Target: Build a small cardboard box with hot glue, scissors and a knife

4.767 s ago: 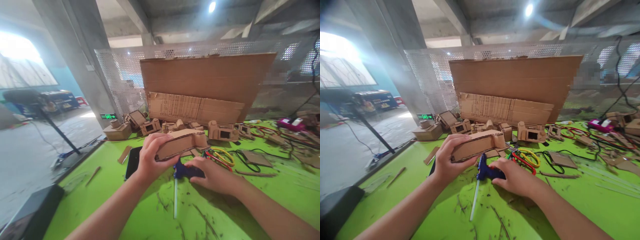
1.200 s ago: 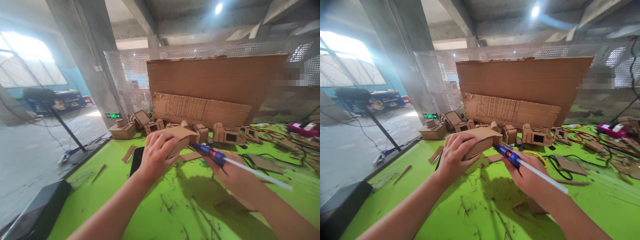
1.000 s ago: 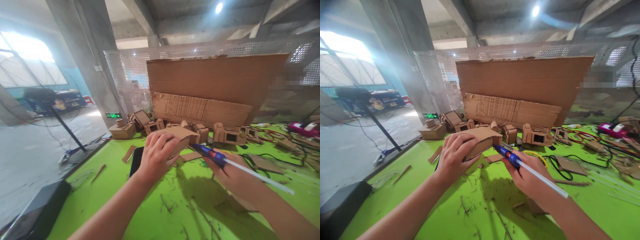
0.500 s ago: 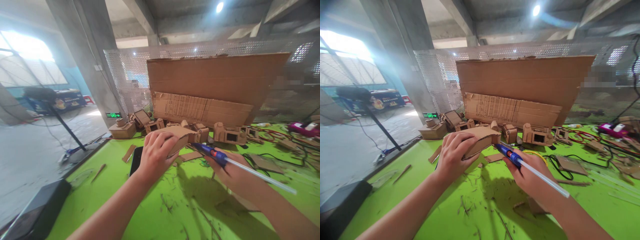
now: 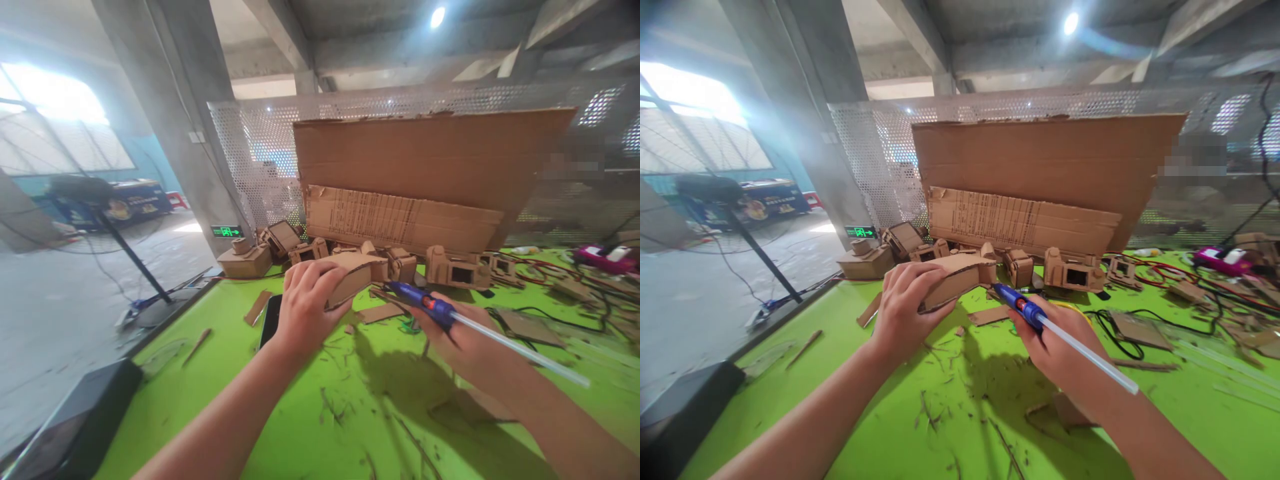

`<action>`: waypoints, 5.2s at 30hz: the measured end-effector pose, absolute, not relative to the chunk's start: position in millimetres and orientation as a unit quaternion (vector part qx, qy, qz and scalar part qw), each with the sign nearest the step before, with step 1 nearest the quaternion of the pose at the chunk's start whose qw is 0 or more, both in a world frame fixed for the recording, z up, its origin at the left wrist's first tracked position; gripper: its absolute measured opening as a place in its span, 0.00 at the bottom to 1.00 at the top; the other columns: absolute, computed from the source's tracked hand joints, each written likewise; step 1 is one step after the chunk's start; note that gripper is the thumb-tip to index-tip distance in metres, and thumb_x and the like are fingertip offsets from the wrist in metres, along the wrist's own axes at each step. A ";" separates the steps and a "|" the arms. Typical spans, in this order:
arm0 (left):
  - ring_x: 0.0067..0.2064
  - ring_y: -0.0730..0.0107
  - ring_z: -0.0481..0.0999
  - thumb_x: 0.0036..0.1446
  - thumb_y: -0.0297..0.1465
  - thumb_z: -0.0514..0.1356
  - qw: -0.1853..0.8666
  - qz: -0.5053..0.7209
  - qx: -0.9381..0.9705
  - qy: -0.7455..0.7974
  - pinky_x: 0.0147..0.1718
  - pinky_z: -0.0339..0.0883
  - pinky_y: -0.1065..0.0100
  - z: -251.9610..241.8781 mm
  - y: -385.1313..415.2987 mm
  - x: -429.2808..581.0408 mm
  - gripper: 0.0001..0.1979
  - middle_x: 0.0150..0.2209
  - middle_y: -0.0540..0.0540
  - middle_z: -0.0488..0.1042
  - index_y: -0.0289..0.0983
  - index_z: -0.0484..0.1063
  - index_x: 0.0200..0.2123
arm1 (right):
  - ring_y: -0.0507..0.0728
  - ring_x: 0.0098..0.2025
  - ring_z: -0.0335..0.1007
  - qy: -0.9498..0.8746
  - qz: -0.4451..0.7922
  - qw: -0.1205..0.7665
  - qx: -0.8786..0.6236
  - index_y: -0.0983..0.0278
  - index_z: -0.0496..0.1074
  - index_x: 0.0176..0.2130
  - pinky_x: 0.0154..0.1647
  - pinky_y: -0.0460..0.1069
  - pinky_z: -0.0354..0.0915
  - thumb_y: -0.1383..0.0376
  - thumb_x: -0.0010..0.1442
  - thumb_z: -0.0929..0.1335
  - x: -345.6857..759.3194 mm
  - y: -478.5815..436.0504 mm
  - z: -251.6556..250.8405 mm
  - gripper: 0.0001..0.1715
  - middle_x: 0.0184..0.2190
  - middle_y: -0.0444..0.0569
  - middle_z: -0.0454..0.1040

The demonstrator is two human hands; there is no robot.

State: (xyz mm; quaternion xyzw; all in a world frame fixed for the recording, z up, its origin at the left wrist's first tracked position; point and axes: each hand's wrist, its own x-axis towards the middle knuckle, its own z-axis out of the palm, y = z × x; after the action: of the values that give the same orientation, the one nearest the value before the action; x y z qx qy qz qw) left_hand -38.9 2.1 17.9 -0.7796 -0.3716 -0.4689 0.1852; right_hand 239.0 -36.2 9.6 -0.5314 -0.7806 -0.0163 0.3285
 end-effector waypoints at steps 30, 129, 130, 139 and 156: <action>0.50 0.55 0.78 0.48 0.30 0.76 -0.026 -0.541 -0.794 -0.276 0.51 0.73 0.53 5.5 -6.3 -23.7 0.27 0.48 0.42 0.78 0.41 0.74 0.51 | 0.68 0.67 0.64 -0.823 0.015 0.417 -0.385 0.55 0.55 0.70 0.66 0.64 0.63 0.52 0.65 0.73 249.2 -17.9 0.3 0.42 0.68 0.57 0.64; 0.44 0.59 0.80 0.48 0.35 0.77 0.006 -0.541 -0.794 -0.278 0.44 0.78 0.60 5.6 -14.4 -17.2 0.26 0.44 0.43 0.77 0.41 0.76 0.50 | 0.69 0.53 0.69 -0.824 -0.035 0.449 -0.343 0.56 0.64 0.60 0.51 0.63 0.69 0.64 0.62 0.74 236.6 -27.3 -0.3 0.30 0.52 0.55 0.74; 0.44 0.60 0.80 0.48 0.35 0.77 0.009 -0.541 -0.795 -0.276 0.44 0.78 0.60 5.4 -14.0 -17.4 0.26 0.44 0.43 0.77 0.41 0.76 0.50 | 0.69 0.53 0.69 -0.824 -0.034 0.449 -0.344 0.56 0.64 0.60 0.52 0.63 0.68 0.65 0.62 0.74 236.6 -27.3 0.0 0.30 0.52 0.55 0.74; 0.49 0.59 0.80 0.49 0.39 0.77 -0.001 -0.497 -0.827 -0.261 0.50 0.76 0.61 7.0 -7.7 -24.2 0.31 0.48 0.41 0.79 0.40 0.74 0.55 | 0.67 0.53 0.68 -0.825 -0.010 0.433 -0.364 0.57 0.64 0.60 0.51 0.61 0.67 0.64 0.63 0.73 239.1 -29.2 4.2 0.29 0.52 0.55 0.72; 0.48 0.61 0.80 0.50 0.38 0.76 -0.043 -0.513 -0.814 -0.269 0.49 0.75 0.63 7.1 -11.1 -20.2 0.28 0.47 0.43 0.79 0.40 0.74 0.53 | 0.66 0.54 0.67 -0.824 -0.004 0.438 -0.359 0.59 0.64 0.61 0.53 0.60 0.66 0.63 0.64 0.73 240.5 -29.5 3.5 0.29 0.53 0.55 0.71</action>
State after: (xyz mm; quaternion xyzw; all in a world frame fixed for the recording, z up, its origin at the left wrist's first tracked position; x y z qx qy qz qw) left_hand -20.2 -11.1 7.1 -0.8143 -0.2687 -0.5127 -0.0430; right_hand 240.5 -29.5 3.5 -0.3591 -0.8240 -0.0042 0.4382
